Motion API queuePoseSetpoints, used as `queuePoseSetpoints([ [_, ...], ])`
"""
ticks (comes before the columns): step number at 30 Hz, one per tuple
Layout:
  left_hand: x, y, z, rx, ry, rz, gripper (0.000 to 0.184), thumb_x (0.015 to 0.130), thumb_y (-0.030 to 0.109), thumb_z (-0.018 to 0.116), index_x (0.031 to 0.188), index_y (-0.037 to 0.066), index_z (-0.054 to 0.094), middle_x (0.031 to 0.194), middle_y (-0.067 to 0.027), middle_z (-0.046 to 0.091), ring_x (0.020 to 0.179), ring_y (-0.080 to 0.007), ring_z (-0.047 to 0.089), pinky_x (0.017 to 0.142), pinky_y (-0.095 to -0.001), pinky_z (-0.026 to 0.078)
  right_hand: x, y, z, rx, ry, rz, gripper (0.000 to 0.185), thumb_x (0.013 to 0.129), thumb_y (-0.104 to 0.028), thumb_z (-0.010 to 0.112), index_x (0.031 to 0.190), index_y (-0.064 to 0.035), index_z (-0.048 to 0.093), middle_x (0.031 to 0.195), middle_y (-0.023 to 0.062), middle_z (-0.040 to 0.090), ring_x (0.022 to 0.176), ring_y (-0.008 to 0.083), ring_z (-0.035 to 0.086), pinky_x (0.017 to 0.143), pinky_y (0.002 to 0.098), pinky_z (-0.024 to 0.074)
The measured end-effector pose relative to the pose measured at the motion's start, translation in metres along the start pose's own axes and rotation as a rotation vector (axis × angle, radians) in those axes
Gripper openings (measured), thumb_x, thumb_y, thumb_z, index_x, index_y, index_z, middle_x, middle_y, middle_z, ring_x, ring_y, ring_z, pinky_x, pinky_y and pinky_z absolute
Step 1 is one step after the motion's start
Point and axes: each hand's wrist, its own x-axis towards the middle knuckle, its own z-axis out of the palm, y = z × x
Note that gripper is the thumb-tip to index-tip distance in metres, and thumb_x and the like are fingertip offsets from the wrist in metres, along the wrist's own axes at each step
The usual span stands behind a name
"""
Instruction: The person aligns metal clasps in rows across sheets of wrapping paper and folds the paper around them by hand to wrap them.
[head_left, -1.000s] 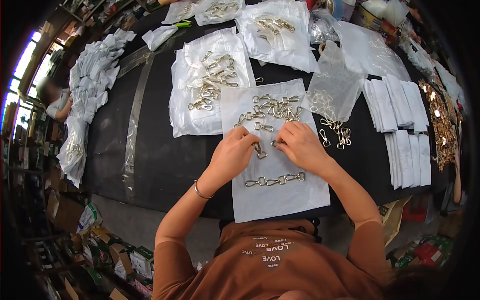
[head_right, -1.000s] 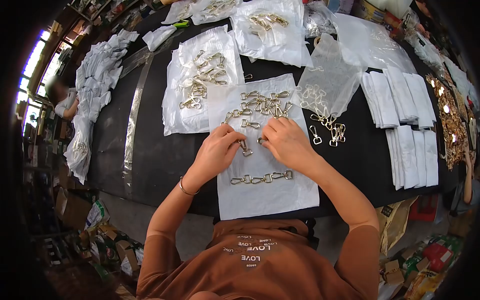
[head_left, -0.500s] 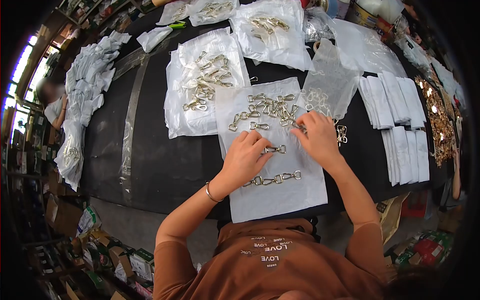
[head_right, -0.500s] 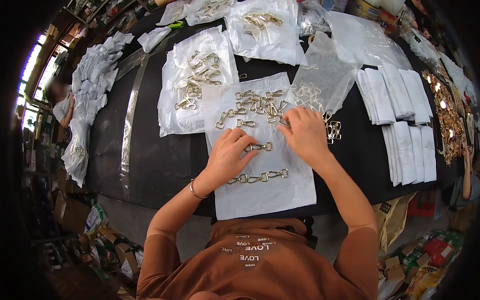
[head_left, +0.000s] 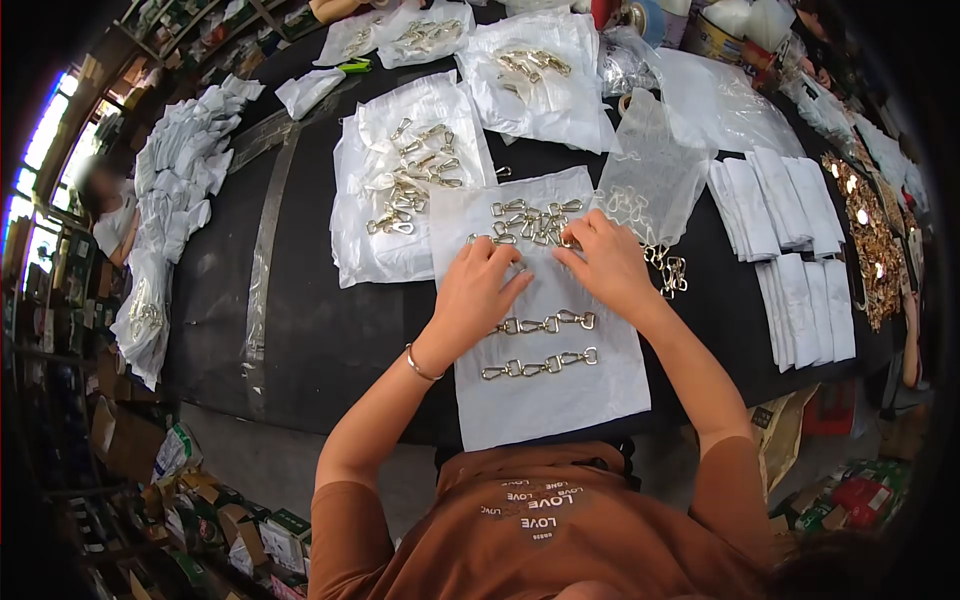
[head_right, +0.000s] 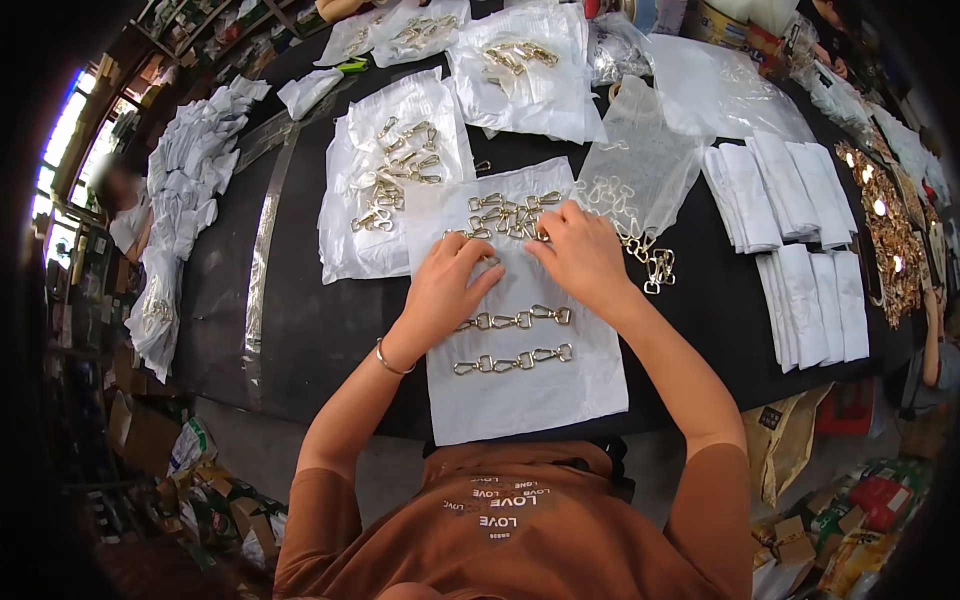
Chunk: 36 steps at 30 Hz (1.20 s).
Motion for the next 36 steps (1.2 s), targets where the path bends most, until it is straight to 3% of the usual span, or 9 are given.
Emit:
queuePoseSetpoints([
  [4, 0.009, -0.018, 0.008, 0.092, 0.072, 0.089, 0.018, 0.087, 0.011, 0.074, 0.104, 0.008, 0.067, 0.096, -0.0078, 0.057, 0.088, -0.0285, 0.057, 0.081, -0.0380, 0.050, 0.012, 0.005, 0.010, -0.133, -0.028, 0.087, 0.010, 0.091, -0.015, 0.071, 0.096, -0.0082, 0.066, 0.096, 0.0025, 0.060, 0.082, 0.0229, 0.059, 0.086, 0.0360, 0.0450],
  [8, 0.000, -0.014, 0.004, -0.008, 0.017, 0.139, 0.014, 0.089, 0.010, 0.073, 0.102, 0.007, 0.069, 0.100, -0.0078, 0.060, 0.091, -0.0272, 0.057, 0.083, -0.0366, 0.050, -0.004, 0.003, 0.007, 0.017, -0.042, -0.130, 0.009, 0.091, -0.012, 0.070, 0.098, -0.0071, 0.066, 0.099, 0.0033, 0.062, 0.080, 0.0234, 0.059, 0.083, 0.0357, 0.0464],
  [13, 0.014, -0.004, 0.012, 0.037, 0.053, 0.245, 0.015, 0.087, 0.010, 0.074, 0.100, 0.009, 0.067, 0.099, -0.0072, 0.057, 0.089, -0.0281, 0.056, 0.082, -0.0370, 0.050, -0.001, 0.009, 0.006, 0.019, -0.005, -0.127, 0.011, 0.090, -0.008, 0.069, 0.100, -0.0063, 0.065, 0.101, 0.0043, 0.064, 0.080, 0.0232, 0.060, 0.077, 0.0359, 0.0477],
  [18, 0.004, -0.010, 0.008, 0.010, -0.015, 0.172, 0.016, 0.088, 0.011, 0.075, 0.102, 0.006, 0.070, 0.102, -0.0065, 0.059, 0.090, -0.0254, 0.056, 0.082, -0.0351, 0.049, -0.007, 0.022, -0.005, 0.207, -0.048, -0.020, 0.014, 0.090, -0.002, 0.065, 0.103, -0.0061, 0.065, 0.100, 0.0047, 0.065, 0.081, 0.0235, 0.061, 0.074, 0.0355, 0.0484],
  [23, 0.000, -0.010, 0.011, -0.036, 0.041, 0.155, 0.019, 0.087, 0.011, 0.078, 0.104, 0.006, 0.071, 0.101, -0.0059, 0.059, 0.089, -0.0242, 0.056, 0.081, -0.0343, 0.049, -0.013, 0.012, -0.015, 0.158, -0.139, 0.000, 0.021, 0.089, 0.003, 0.061, 0.107, -0.0060, 0.066, 0.097, 0.0048, 0.064, 0.081, 0.0241, 0.061, 0.073, 0.0345, 0.0484],
  [36, -0.015, -0.012, 0.003, -0.093, 0.053, 0.109, 0.019, 0.086, 0.012, 0.079, 0.101, 0.006, 0.070, 0.097, -0.0057, 0.058, 0.086, -0.0244, 0.054, 0.080, -0.0355, 0.049, -0.021, 0.008, -0.020, 0.134, -0.239, -0.120, 0.012, 0.089, -0.005, 0.069, 0.101, -0.0061, 0.069, 0.093, 0.0054, 0.062, 0.075, 0.0237, 0.060, 0.072, 0.0343, 0.0482],
])
